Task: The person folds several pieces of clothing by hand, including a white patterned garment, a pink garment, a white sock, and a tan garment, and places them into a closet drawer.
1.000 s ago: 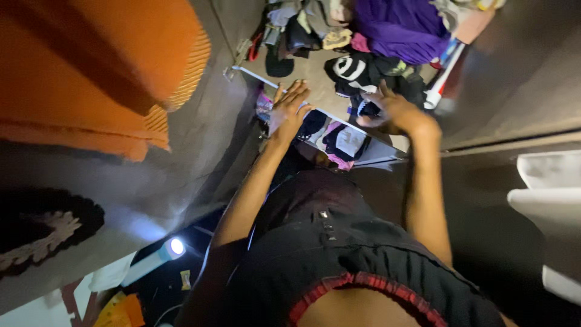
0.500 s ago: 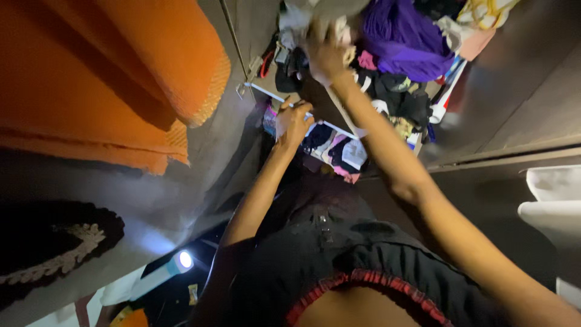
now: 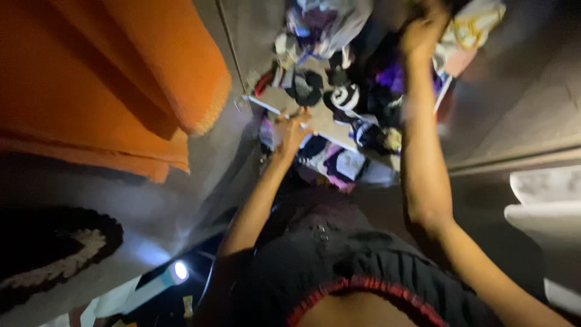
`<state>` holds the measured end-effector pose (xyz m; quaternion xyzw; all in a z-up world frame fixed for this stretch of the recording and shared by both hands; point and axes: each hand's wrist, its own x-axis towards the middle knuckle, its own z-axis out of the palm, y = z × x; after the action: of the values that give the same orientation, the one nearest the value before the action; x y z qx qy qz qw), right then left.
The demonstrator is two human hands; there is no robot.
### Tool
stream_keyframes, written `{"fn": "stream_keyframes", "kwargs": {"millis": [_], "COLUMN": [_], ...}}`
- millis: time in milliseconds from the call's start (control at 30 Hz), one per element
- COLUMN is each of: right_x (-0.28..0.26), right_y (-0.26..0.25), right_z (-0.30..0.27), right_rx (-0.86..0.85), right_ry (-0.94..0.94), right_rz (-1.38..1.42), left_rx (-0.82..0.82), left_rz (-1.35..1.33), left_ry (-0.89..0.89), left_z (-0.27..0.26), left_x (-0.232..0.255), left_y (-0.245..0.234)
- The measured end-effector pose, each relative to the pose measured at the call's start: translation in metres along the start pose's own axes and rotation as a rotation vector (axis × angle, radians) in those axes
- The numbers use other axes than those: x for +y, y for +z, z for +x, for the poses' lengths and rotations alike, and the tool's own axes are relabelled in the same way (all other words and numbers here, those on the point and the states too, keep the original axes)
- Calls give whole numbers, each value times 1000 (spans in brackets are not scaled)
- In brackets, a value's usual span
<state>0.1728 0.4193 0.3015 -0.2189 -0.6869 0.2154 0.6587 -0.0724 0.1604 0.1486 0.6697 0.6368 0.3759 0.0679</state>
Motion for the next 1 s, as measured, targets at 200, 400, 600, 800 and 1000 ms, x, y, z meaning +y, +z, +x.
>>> {"fn": "stream_keyframes", "kwargs": {"millis": [200, 400, 600, 800, 1000], "right_x": [8, 45, 52, -37, -80], "right_y": [-67, -46, -66, -88, 37], "right_z": [-4, -120, -107, -12, 13], "right_rx": [456, 158, -156, -901, -671], "right_ry": [151, 220, 254, 454, 273], "right_rz": [-306, -626, -872, -923, -285], "left_rx": [55, 31, 8, 17, 7], "left_rz": [-62, -77, -55, -87, -73], "left_ry": [18, -33, -32, -24, -55], "left_z": [4, 0, 3, 8, 7], "left_x": [5, 15, 13, 13, 21], "left_y": [-7, -11, -13, -16, -19]}}
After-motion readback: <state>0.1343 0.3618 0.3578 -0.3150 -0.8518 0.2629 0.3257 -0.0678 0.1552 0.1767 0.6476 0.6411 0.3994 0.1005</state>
